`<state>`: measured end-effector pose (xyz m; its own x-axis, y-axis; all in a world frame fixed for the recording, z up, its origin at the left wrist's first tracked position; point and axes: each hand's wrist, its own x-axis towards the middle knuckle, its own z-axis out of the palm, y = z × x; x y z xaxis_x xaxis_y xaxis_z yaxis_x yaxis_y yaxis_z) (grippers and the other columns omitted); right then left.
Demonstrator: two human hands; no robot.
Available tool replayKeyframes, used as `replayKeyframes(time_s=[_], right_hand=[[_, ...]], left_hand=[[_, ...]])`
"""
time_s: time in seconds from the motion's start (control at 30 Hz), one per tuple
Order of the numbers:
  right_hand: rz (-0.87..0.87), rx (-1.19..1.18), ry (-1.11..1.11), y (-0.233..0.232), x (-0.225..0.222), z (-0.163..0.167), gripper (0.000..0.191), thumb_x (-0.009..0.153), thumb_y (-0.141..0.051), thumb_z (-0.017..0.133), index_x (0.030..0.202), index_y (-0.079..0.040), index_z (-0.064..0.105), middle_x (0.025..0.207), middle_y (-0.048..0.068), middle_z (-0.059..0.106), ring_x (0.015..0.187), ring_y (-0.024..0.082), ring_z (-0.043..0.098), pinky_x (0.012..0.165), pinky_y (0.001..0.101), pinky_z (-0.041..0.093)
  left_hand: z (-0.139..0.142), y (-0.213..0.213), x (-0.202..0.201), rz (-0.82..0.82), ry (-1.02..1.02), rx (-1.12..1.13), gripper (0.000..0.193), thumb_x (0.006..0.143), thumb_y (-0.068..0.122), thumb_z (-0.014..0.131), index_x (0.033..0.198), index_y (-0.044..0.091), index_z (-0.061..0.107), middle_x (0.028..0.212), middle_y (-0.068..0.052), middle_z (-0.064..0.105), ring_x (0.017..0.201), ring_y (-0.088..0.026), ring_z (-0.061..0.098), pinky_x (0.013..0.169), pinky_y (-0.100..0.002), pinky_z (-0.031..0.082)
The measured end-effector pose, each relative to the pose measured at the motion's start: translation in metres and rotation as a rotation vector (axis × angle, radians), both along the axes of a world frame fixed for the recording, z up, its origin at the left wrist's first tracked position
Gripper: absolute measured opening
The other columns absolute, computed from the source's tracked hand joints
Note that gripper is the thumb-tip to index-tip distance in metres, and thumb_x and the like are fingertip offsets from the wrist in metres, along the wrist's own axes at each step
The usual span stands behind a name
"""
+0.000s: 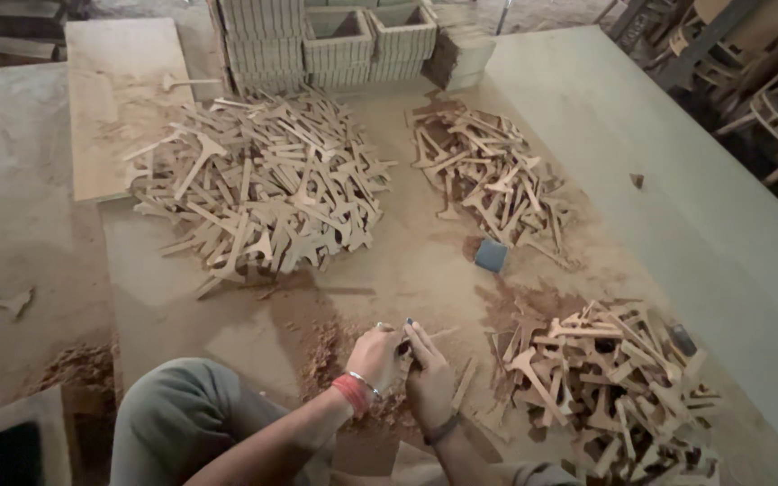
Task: The person sits on the floor and sands small wooden pieces with a sanding block. They pick up each piece, rub it with the block, and place it into a pile of finished pieces.
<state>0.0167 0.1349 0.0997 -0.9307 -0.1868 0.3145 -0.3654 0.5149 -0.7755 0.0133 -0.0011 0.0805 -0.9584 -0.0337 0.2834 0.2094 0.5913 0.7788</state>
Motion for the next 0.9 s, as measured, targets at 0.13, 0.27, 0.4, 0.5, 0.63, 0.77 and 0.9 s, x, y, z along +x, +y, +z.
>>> replayKeyframes(time_s=[0.13, 0.27, 0.4, 0.5, 0.63, 0.77, 0.9], right_hand=[[0.048, 0.179, 0.185, 0.002, 0.008, 0.007, 0.052, 0.084, 0.003, 0.057, 0.135, -0.002, 0.064, 0.141, 0.018, 0.063, 0.113, 0.037, 0.067, 0.097, 0.0409, 0.054], [0.049, 0.494, 0.308, 0.011, -0.003, 0.019, 0.062, 0.078, 0.004, 0.056, 0.137, -0.009, 0.065, 0.145, 0.012, 0.062, 0.095, 0.033, 0.064, 0.085, 0.0419, 0.054], [-0.064, 0.505, 0.294, 0.01, -0.008, 0.031, 0.057, 0.081, 0.0, 0.059, 0.137, -0.006, 0.063, 0.145, 0.015, 0.059, 0.102, 0.035, 0.062, 0.091, 0.0434, 0.052], [-0.023, 0.424, 0.249, 0.0, 0.006, 0.033, 0.062, 0.077, 0.001, 0.057, 0.138, -0.007, 0.064, 0.148, 0.015, 0.058, 0.105, 0.034, 0.062, 0.094, 0.0418, 0.053], [0.066, 0.447, 0.235, 0.005, 0.006, 0.026, 0.06, 0.078, 0.004, 0.053, 0.135, -0.009, 0.067, 0.148, 0.015, 0.06, 0.101, 0.035, 0.063, 0.091, 0.0408, 0.052], [-0.183, 0.591, 0.092, 0.052, -0.043, 0.019, 0.047, 0.09, -0.002, 0.051, 0.133, -0.01, 0.068, 0.143, 0.013, 0.063, 0.111, 0.035, 0.065, 0.099, 0.0431, 0.052], [-0.412, 0.511, 0.08, 0.086, -0.063, 0.021, 0.052, 0.081, 0.001, 0.052, 0.13, -0.005, 0.068, 0.135, 0.019, 0.067, 0.12, 0.036, 0.065, 0.101, 0.0493, 0.047]], left_hand=[[0.007, 0.0, 0.009, 0.034, 0.074, 0.079, 0.018, 0.07, 0.007, 0.072, 0.088, 0.006, 0.072, 0.085, -0.019, 0.069, 0.081, -0.041, 0.066, 0.072, -0.047, 0.056], [0.011, -0.005, 0.013, 0.062, 0.17, 0.046, 0.013, 0.069, 0.006, 0.071, 0.081, 0.009, 0.071, 0.079, -0.016, 0.067, 0.08, -0.04, 0.065, 0.07, -0.046, 0.054], [0.013, -0.01, 0.018, 0.071, 0.132, -0.019, 0.011, 0.074, 0.003, 0.07, 0.084, 0.008, 0.071, 0.081, -0.016, 0.066, 0.08, -0.039, 0.065, 0.07, -0.047, 0.054], [0.019, -0.012, 0.021, 0.08, 0.141, 0.021, 0.017, 0.073, 0.002, 0.069, 0.088, 0.007, 0.072, 0.083, -0.015, 0.067, 0.08, -0.038, 0.066, 0.07, -0.046, 0.054], [0.031, -0.014, 0.023, 0.104, 0.15, 0.072, 0.018, 0.075, 0.0, 0.068, 0.09, 0.007, 0.074, 0.084, -0.015, 0.069, 0.08, -0.037, 0.067, 0.071, -0.044, 0.055], [0.04, -0.017, 0.021, 0.128, 0.091, 0.053, 0.006, 0.08, -0.002, 0.069, 0.081, 0.004, 0.071, 0.082, -0.017, 0.068, 0.081, -0.036, 0.068, 0.072, -0.043, 0.055], [0.038, -0.021, 0.014, 0.206, -0.097, 0.312, 0.011, 0.087, 0.004, 0.07, 0.092, 0.005, 0.079, 0.078, -0.01, 0.072, 0.072, -0.025, 0.07, 0.065, -0.037, 0.055]])
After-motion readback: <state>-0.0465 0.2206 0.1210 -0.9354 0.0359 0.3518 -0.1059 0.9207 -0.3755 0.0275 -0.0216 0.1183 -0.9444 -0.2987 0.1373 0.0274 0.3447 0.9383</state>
